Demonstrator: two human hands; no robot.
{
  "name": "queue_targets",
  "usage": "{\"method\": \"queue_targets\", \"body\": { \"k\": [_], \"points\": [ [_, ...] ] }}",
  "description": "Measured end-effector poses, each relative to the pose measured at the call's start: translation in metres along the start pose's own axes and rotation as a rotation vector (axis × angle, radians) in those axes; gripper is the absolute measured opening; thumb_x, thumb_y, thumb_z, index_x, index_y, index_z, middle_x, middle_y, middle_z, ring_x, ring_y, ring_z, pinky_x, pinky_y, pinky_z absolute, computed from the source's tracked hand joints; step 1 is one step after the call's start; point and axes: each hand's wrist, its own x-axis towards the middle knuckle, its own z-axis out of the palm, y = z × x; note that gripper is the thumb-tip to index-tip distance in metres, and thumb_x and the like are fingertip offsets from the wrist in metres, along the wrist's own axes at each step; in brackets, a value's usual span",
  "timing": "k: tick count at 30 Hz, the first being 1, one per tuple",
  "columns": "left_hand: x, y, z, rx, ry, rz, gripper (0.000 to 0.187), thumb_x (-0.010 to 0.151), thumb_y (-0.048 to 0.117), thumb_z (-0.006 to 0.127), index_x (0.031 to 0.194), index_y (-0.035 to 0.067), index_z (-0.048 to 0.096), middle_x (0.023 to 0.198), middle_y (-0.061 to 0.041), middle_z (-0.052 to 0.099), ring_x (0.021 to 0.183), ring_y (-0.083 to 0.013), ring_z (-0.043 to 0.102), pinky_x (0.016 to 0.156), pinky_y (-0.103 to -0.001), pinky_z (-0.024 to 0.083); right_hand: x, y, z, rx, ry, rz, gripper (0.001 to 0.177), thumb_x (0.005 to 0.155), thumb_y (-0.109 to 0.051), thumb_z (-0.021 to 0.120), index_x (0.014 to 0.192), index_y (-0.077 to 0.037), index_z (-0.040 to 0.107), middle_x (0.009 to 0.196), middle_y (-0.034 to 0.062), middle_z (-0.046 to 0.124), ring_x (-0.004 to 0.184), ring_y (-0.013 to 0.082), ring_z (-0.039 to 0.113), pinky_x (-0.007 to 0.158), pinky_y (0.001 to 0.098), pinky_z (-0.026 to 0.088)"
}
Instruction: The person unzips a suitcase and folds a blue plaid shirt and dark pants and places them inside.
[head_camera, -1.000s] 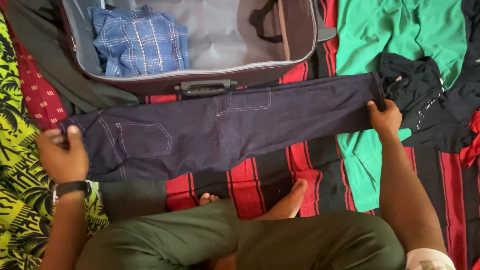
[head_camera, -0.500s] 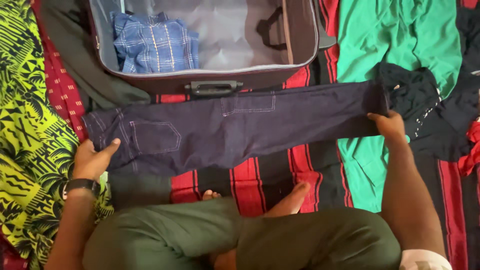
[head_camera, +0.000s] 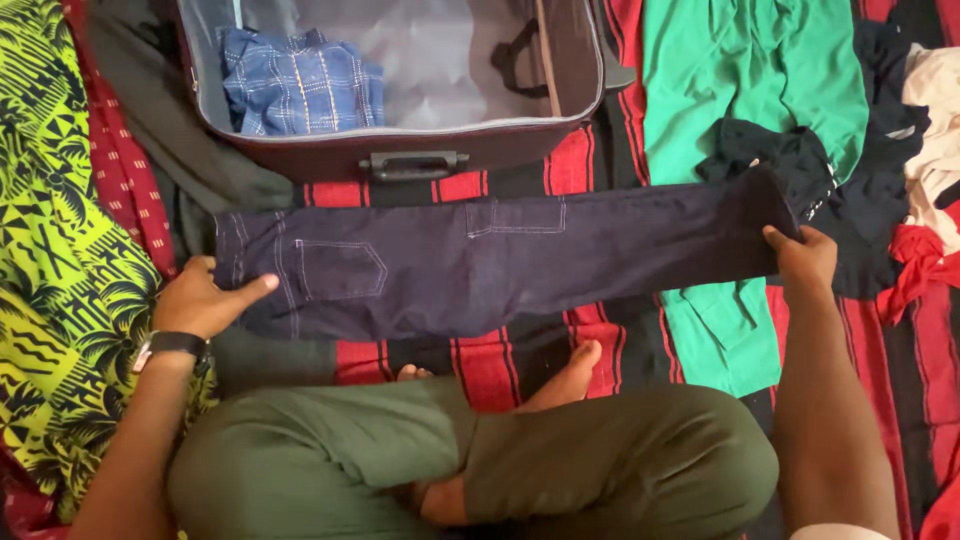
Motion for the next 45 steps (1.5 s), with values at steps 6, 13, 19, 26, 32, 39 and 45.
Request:
{"method": "queue_targets", "body": {
  "k": [6, 13, 19, 26, 32, 39, 45],
  "points": [
    [-0.001, 0.090, -0.053, 0.004, 0.001, 0.322, 0.069, 0.084, 0.056, 0.075, 0.128, 0.004, 0.067, 0.116, -0.019, 0.075, 0.108, -0.0366, 0.072, 0.090, -0.045, 0.054, -0.057, -0.099, 0.028, -0.106, 0.031, -0.178, 0.021, 0.091, -0.013, 0.084, 0.097, 0.001, 0.070, 0.080, 0.0013, 0.063, 0.067, 0.0083, 0.053, 0.058, 0.0300, 0.041],
    [0.020, 0.249, 0.133, -0.943, -0.937, -0.070, 0.101, 0.082, 0.083, 0.041, 0.143, 0.003, 0.050, 0.133, -0.023, 0.067, 0.119, -0.0370, 0.068, 0.095, -0.053, 0.056, -0.154, -0.173, 0.107, -0.154, -0.474, -0.214, 0.041, 0.086, -0.028, 0.079, 0.118, -0.004, 0.071, 0.084, 0.0014, 0.072, 0.067, 0.0119, 0.063, 0.057, 0.0336, 0.048],
    [0.016, 0.301, 0.306, -1.214, -0.727, -0.365, 0.101, 0.077, 0.080, 0.056, 0.139, 0.001, 0.055, 0.134, -0.025, 0.059, 0.119, -0.0431, 0.060, 0.094, -0.056, 0.053, -0.172, -0.136, 0.138, 0.033, -0.534, -0.182, 0.035, 0.098, -0.034, 0.069, 0.123, -0.009, 0.070, 0.111, 0.0087, 0.077, 0.103, 0.0137, 0.070, 0.093, 0.0312, 0.054],
    [-0.015, 0.305, 0.319, -0.682, -0.139, 0.010, 0.068, 0.076, 0.034, 0.084, 0.131, 0.002, 0.061, 0.115, -0.021, 0.073, 0.107, -0.0350, 0.071, 0.093, -0.041, 0.056, -0.176, -0.093, 0.156, -0.497, -0.224, -0.694, 0.052, 0.096, -0.034, 0.070, 0.140, -0.009, 0.059, 0.143, 0.0220, 0.057, 0.132, 0.0453, 0.053, 0.111, 0.0503, 0.044],
    [-0.062, 0.305, 0.244, -0.599, 0.284, 0.495, 0.070, 0.088, 0.024, 0.073, 0.151, 0.007, 0.046, 0.149, -0.022, 0.057, 0.141, -0.0397, 0.053, 0.119, -0.048, 0.041, -0.177, -0.066, 0.200, -0.856, -0.340, -0.784, 0.069, 0.097, -0.049, 0.056, 0.156, -0.018, 0.042, 0.165, 0.0185, 0.030, 0.151, 0.0434, 0.027, 0.117, 0.0665, 0.023],
    [-0.073, 0.307, 0.244, -0.130, -0.084, 0.672, 0.094, 0.081, 0.054, 0.072, 0.156, 0.008, 0.037, 0.167, -0.018, 0.022, 0.156, -0.0357, 0.015, 0.124, -0.059, 0.010, -0.158, -0.047, 0.201, -0.807, -0.479, -0.744, 0.071, 0.094, -0.047, 0.060, 0.154, -0.014, 0.042, 0.162, 0.0228, 0.031, 0.148, 0.0467, 0.026, 0.112, 0.0671, 0.021],
    [-0.065, 0.306, 0.242, -0.038, -0.202, 0.643, 0.107, 0.075, 0.055, 0.078, 0.159, 0.011, 0.028, 0.169, -0.016, 0.015, 0.157, -0.0341, 0.009, 0.125, -0.058, 0.005, -0.125, -0.018, 0.192, -0.390, -0.019, -0.498, 0.055, 0.098, -0.028, 0.068, 0.143, 0.001, 0.055, 0.142, 0.0255, 0.060, 0.133, 0.0450, 0.056, 0.115, 0.0472, 0.042]
  ]
}}
